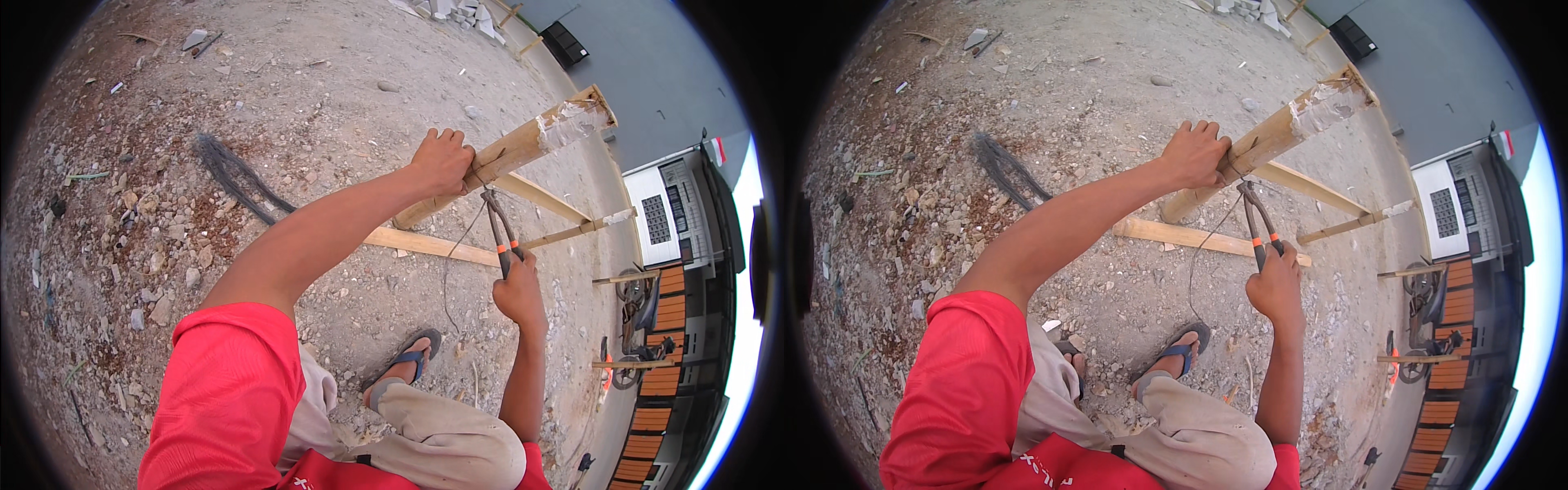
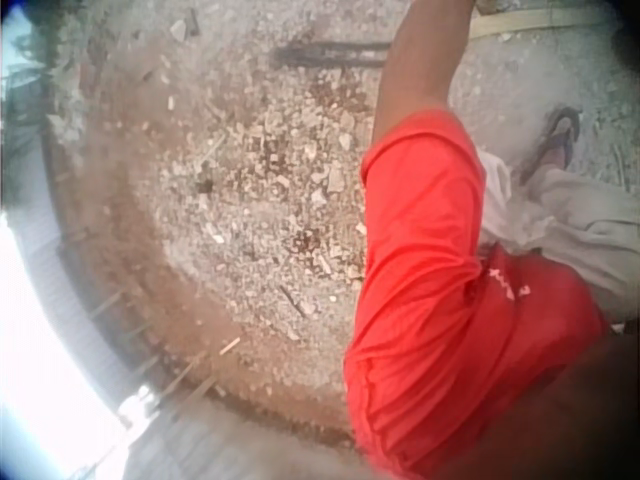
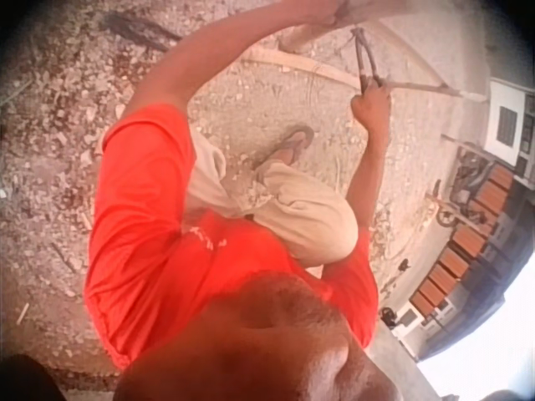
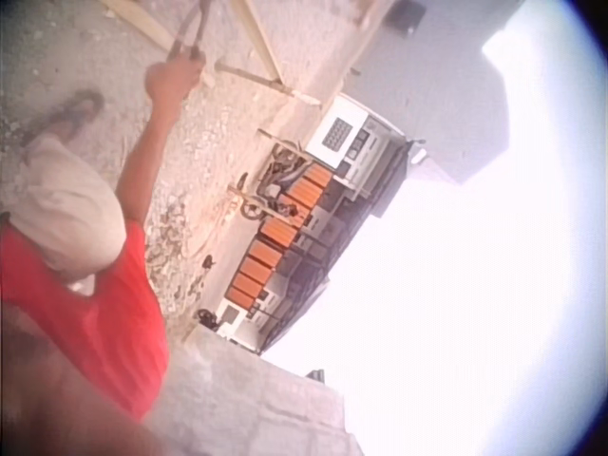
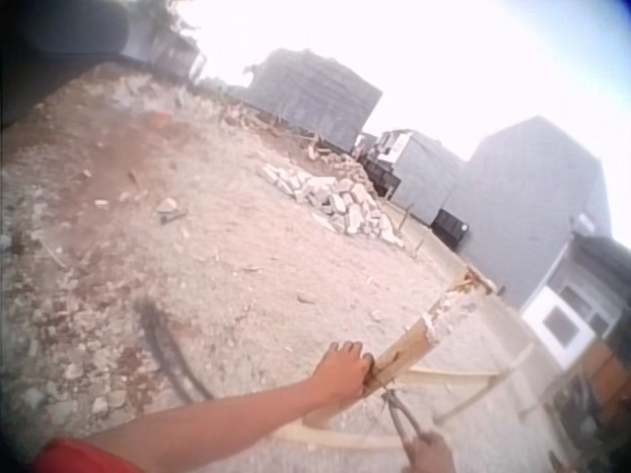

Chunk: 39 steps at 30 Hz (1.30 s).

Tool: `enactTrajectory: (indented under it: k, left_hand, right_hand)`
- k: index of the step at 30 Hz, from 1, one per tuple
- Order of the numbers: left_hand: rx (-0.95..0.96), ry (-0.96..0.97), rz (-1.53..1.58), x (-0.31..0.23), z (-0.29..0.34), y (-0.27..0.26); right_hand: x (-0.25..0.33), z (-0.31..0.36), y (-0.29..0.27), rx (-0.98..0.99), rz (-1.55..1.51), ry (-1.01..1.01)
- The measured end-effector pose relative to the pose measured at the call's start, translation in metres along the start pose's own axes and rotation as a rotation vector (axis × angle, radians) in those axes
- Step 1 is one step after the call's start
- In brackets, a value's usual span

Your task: The person prepares wire from a bundle and uses it to secure a vertical bamboo pole to a horizontal wooden crossbar, tightening the wire with pliers.

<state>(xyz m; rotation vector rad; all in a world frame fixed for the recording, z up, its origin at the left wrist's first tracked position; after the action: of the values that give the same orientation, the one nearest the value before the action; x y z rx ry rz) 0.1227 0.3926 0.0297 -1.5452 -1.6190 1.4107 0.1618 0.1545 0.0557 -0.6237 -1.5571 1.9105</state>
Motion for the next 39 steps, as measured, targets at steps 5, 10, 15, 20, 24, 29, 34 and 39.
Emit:
enactTrajectory:
  k: [5, 10, 15, 20, 24, 29, 34, 39]
  left_hand:
    - [0.008, -0.006, 0.009, 0.002, 0.0, 0.0]
    - [-0.009, 0.005, 0.014, 0.001, -0.001, 0.001]
    - [0.001, -0.004, 0.006, 0.003, 0.0, 0.0]
    - [-0.006, 0.007, 0.012, 0.0, 0.0, 0.0]
    - [-0.006, 0.0, 0.005, 0.0, 0.001, 0.001]
    - [0.001, -0.004, -0.007, 0.002, 0.001, 0.001]
    - [-0.001, 0.014, -0.033, 0.001, 0.001, 0.0]
    - [-0.028, 0.042, -0.018, -0.001, 0.003, -0.001]
  right_hand:
    - [-0.003, 0.004, 0.004, 0.248, -0.356, -0.011]
    - [-0.006, -0.003, 0.003, 0.23, -0.358, -0.044]
    - [-0.003, -0.007, -0.002, 0.118, -0.171, -0.076]
    - [0.002, -0.007, -0.004, -0.142, 0.185, -0.043]
    - [0.015, -0.005, -0.002, -0.192, 0.273, -0.032]
    - [0.018, -0.002, 0.005, -0.2, -0.035, -0.078]
    - [0.023, -0.003, 0.04, 0.05, -0.886, -0.107]
    - [0.062, -0.001, 0.085, 1.028, -2.839, -0.53]
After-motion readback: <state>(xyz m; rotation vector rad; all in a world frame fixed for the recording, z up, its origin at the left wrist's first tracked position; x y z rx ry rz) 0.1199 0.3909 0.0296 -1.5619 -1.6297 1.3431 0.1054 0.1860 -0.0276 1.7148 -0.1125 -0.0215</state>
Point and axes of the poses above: each hand's wrist, its own z-axis away from the middle knuckle, its own y-axis out of the palm, x = y × z, the point moved 6 cm from there along -z, towards the middle knuckle, and after that the axes turned 8 degrees about x, right-handed, at the moved point
